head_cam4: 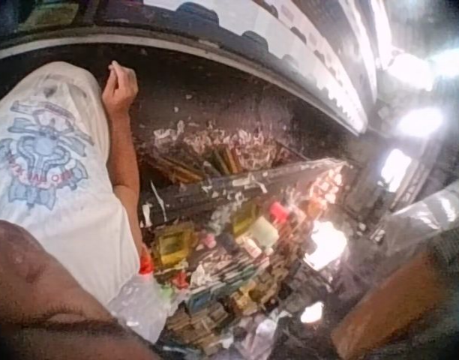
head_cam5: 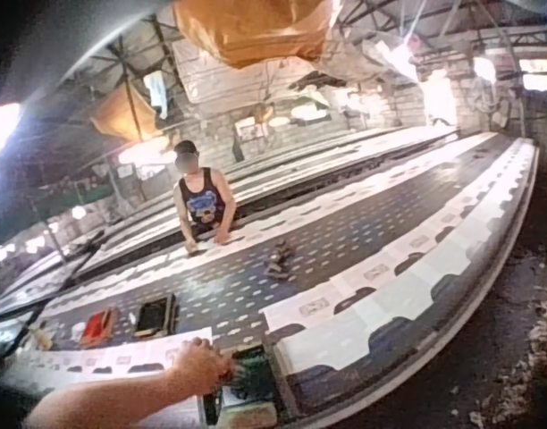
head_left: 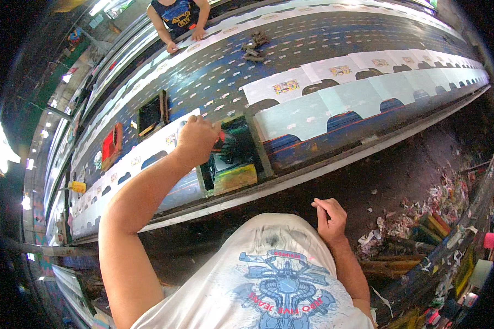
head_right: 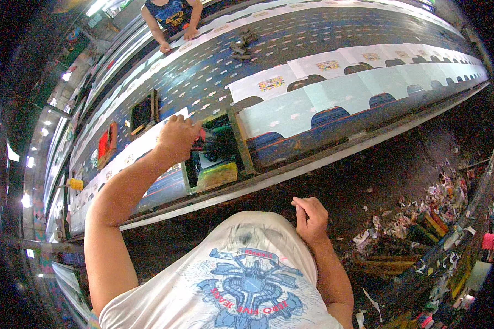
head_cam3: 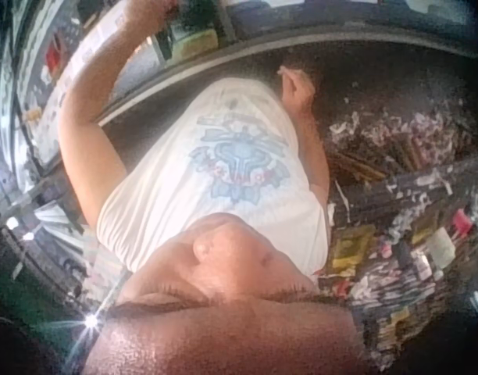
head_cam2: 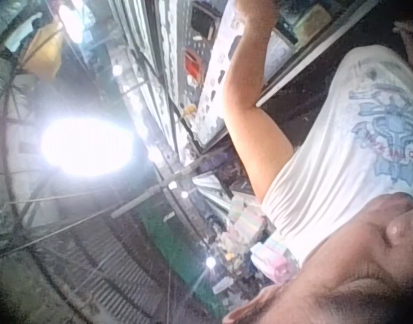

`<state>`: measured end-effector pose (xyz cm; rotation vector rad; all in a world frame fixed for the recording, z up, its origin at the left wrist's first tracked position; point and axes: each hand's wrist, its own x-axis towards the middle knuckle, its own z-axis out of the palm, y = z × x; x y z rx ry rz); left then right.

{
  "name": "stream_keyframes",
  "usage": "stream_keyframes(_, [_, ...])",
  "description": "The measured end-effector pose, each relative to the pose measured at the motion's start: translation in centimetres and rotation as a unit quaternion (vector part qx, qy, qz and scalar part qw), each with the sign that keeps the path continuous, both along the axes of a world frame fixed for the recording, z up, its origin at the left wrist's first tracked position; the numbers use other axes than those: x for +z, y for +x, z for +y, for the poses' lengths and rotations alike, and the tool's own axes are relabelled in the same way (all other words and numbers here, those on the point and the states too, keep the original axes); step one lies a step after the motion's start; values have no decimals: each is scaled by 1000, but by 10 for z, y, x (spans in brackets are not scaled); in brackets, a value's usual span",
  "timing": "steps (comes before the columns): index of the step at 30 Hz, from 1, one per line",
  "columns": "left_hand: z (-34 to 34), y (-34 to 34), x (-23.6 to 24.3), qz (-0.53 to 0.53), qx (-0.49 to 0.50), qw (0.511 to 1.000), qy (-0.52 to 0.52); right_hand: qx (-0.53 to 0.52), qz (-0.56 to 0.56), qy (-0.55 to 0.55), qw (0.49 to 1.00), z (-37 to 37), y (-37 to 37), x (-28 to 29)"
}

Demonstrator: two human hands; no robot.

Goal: The person holds a screen-printing frame and repeatedly uses a squeegee to pull green ink across the mesh onto a long strip of paper moving along a conveyor. The person occasionally repositions the frame and continues the same pulling motion along the strip.

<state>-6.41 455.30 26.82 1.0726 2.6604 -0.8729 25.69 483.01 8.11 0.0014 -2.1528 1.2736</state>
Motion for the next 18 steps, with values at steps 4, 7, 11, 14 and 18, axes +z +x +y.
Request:
stream_keyframes(4, [-18, 0, -4, 12, -9, 1000, -6, 14, -7, -5, 1000, -2, -5, 3])
stream_keyframes(7, [-28, -1, 7, -10, 59, 998, -4, 23, -8, -12, 1000, -5, -11, 3])
stream_keyframes(11, [-45, 3, 13, 16, 35, 999, -17, 38, -15, -15, 999, -7, -17, 0])
stream_keyframes(14, [-49, 7, 18, 24, 24, 999, -27, 46, -8, -9, 999, -9, -24, -5])
stream_keyframes(18, [-48, 1, 20, -13, 76, 997, -26, 58, -13, -9, 998, -12, -31, -2])
